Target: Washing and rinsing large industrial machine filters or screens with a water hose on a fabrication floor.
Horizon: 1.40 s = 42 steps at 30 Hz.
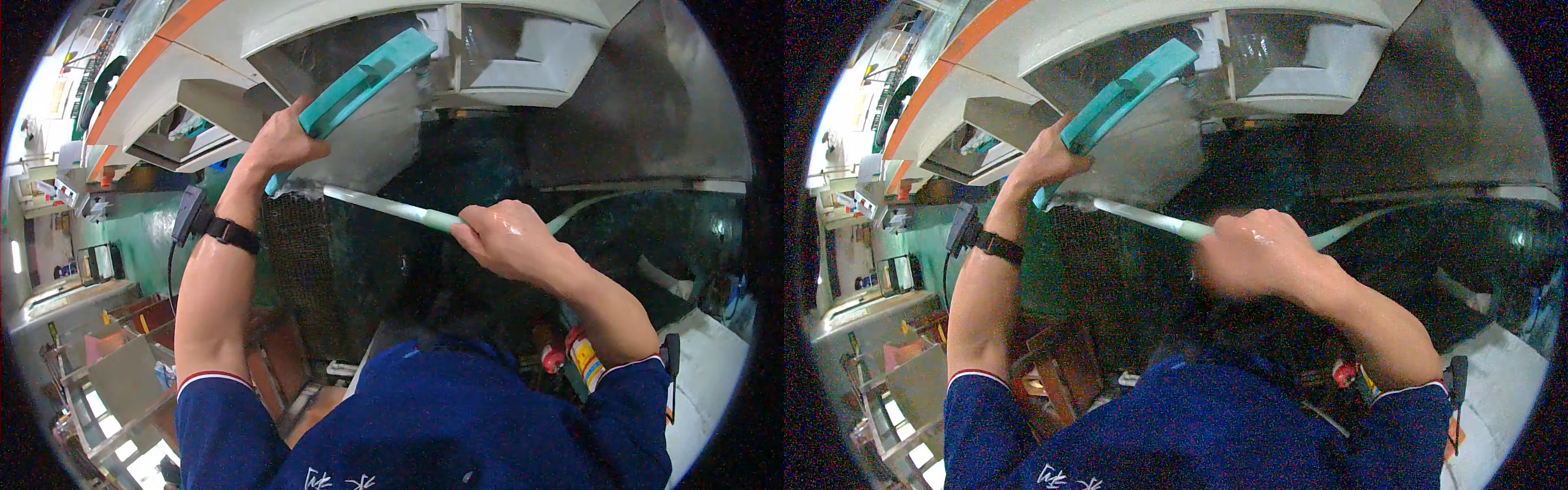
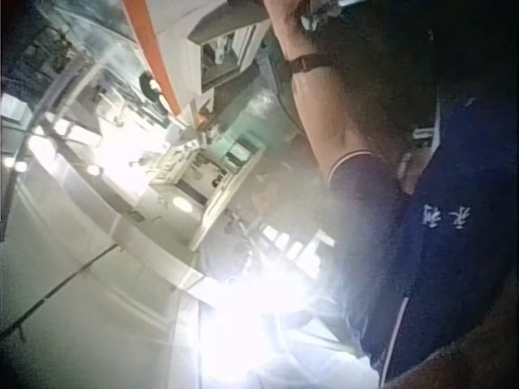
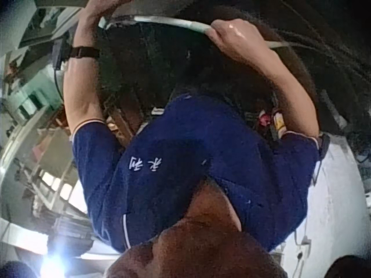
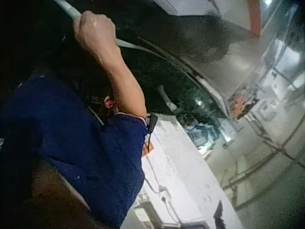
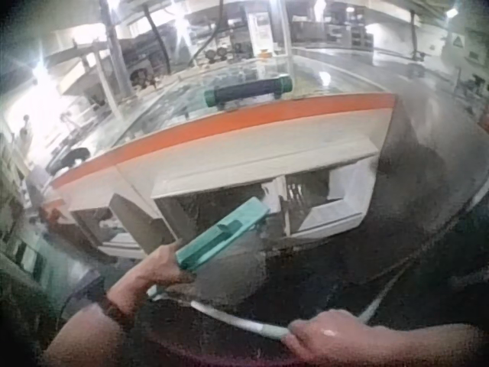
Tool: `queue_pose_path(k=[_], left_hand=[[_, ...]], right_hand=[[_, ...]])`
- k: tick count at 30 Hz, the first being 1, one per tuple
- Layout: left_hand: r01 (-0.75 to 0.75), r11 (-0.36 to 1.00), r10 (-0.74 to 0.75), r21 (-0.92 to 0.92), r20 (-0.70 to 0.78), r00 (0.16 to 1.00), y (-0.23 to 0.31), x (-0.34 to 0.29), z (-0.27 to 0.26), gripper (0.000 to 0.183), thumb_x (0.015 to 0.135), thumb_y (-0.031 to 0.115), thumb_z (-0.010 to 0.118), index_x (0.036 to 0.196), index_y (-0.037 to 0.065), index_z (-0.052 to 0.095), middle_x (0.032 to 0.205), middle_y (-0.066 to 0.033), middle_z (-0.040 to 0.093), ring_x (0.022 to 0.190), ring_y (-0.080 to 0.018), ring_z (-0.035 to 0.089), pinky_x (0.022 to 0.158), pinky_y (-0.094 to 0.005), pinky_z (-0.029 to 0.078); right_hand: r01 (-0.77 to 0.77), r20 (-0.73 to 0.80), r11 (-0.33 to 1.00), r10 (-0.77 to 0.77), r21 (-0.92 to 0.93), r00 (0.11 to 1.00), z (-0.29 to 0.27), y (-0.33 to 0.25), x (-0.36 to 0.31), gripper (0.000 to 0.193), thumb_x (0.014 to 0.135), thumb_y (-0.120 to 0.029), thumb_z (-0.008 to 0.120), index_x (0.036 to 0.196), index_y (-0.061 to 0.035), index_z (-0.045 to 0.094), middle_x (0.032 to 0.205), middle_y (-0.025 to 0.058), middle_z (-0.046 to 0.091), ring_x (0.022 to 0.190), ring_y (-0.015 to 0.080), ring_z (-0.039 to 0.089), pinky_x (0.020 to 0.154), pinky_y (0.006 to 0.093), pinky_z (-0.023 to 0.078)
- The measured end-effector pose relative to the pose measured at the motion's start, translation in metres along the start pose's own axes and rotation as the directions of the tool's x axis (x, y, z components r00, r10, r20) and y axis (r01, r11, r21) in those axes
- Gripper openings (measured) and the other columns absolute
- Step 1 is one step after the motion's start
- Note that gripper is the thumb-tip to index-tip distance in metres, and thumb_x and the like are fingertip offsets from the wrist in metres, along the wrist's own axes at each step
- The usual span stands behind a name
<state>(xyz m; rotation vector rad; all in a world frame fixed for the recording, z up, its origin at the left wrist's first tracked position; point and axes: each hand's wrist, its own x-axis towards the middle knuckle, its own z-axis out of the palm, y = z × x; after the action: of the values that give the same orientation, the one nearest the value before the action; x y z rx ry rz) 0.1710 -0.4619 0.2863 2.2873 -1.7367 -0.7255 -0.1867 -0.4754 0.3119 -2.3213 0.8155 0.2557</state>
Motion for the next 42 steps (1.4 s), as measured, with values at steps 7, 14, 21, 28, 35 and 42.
queue_pose_path(k=[7, 14, 21, 28, 35, 42], left_hand=[[0.003, 1.000, -0.003, -0.015, -0.033, 0.999, -0.003, -0.003, 0.005, 0.070, 0.064, 0.027, 0.074, 0.128, 0.004, 0.058, 0.099, -0.0254, 0.071, 0.095, -0.0408, 0.069, 0.084, -0.0457, 0.053], [0.054, 0.997, -0.055, -0.051, -0.024, 0.998, 0.009, -0.005, 0.005, 0.070, 0.066, 0.027, 0.074, 0.130, 0.004, 0.058, 0.100, -0.0244, 0.071, 0.095, -0.0384, 0.069, 0.085, -0.0456, 0.053], [-0.017, 0.999, 0.014, -0.050, -0.059, 0.998, -0.012, -0.011, 0.010, 0.068, 0.067, 0.031, 0.077, 0.126, 0.003, 0.059, 0.098, -0.0241, 0.070, 0.094, -0.0404, 0.069, 0.084, -0.0453, 0.052], [-0.041, 0.998, 0.036, -0.040, -0.111, 0.993, -0.025, -0.018, 0.004, 0.063, 0.068, 0.031, 0.077, 0.121, 0.001, 0.059, 0.095, -0.0254, 0.069, 0.092, -0.0414, 0.068, 0.083, -0.0460, 0.052], [-0.008, 0.998, 0.003, -0.056, -0.086, 0.996, -0.015, -0.012, 0.002, 0.069, 0.067, 0.028, 0.079, 0.126, 0.000, 0.057, 0.098, -0.0236, 0.069, 0.094, -0.0359, 0.068, 0.085, -0.0430, 0.052], [-0.050, 0.998, 0.046, -0.037, -0.106, 0.993, -0.014, -0.009, 0.001, 0.061, 0.068, 0.027, 0.076, 0.120, 0.000, 0.060, 0.093, -0.0243, 0.069, 0.091, -0.0397, 0.069, 0.083, -0.0453, 0.052]], right_hand=[[-0.008, 0.055, 0.998, 0.011, -0.066, 0.998, 0.031, 0.003, 0.029, 0.034, 0.094, -0.030, 0.056, 0.080, -0.0007, 0.068, 0.074, 0.0237, 0.068, 0.074, 0.0461, 0.068, 0.070, 0.0540, 0.056], [-0.024, 0.157, 0.998, 0.033, -0.058, 0.987, 0.043, 0.016, 0.047, 0.039, 0.098, -0.033, 0.052, 0.086, -0.0005, 0.070, 0.079, 0.0241, 0.069, 0.079, 0.0457, 0.068, 0.075, 0.0552, 0.055], [-0.182, -0.204, 0.982, 0.169, -0.049, 0.964, 0.001, 0.073, 0.004, 0.039, 0.098, -0.034, 0.052, 0.077, -0.0021, 0.061, 0.077, 0.0241, 0.065, 0.073, 0.0463, 0.063, 0.067, 0.0560, 0.050], [-0.221, -0.370, 0.974, 0.225, 0.054, 0.901, -0.080, 0.045, -0.065, 0.041, 0.099, -0.035, 0.050, 0.078, -0.0021, 0.063, 0.075, 0.0251, 0.065, 0.073, 0.0474, 0.064, 0.069, 0.0554, 0.051], [-0.296, -0.406, 0.954, 0.285, 0.036, 0.868, -0.069, 0.071, -0.050, 0.043, 0.098, -0.036, 0.050, 0.077, -0.0013, 0.065, 0.078, 0.0254, 0.067, 0.075, 0.0470, 0.065, 0.071, 0.0566, 0.051], [-0.366, -0.310, 0.929, 0.332, -0.060, 0.891, -0.035, 0.099, 0.000, 0.042, 0.097, -0.035, 0.049, 0.080, -0.0010, 0.068, 0.081, 0.0249, 0.068, 0.079, 0.0468, 0.066, 0.075, 0.0554, 0.053]])
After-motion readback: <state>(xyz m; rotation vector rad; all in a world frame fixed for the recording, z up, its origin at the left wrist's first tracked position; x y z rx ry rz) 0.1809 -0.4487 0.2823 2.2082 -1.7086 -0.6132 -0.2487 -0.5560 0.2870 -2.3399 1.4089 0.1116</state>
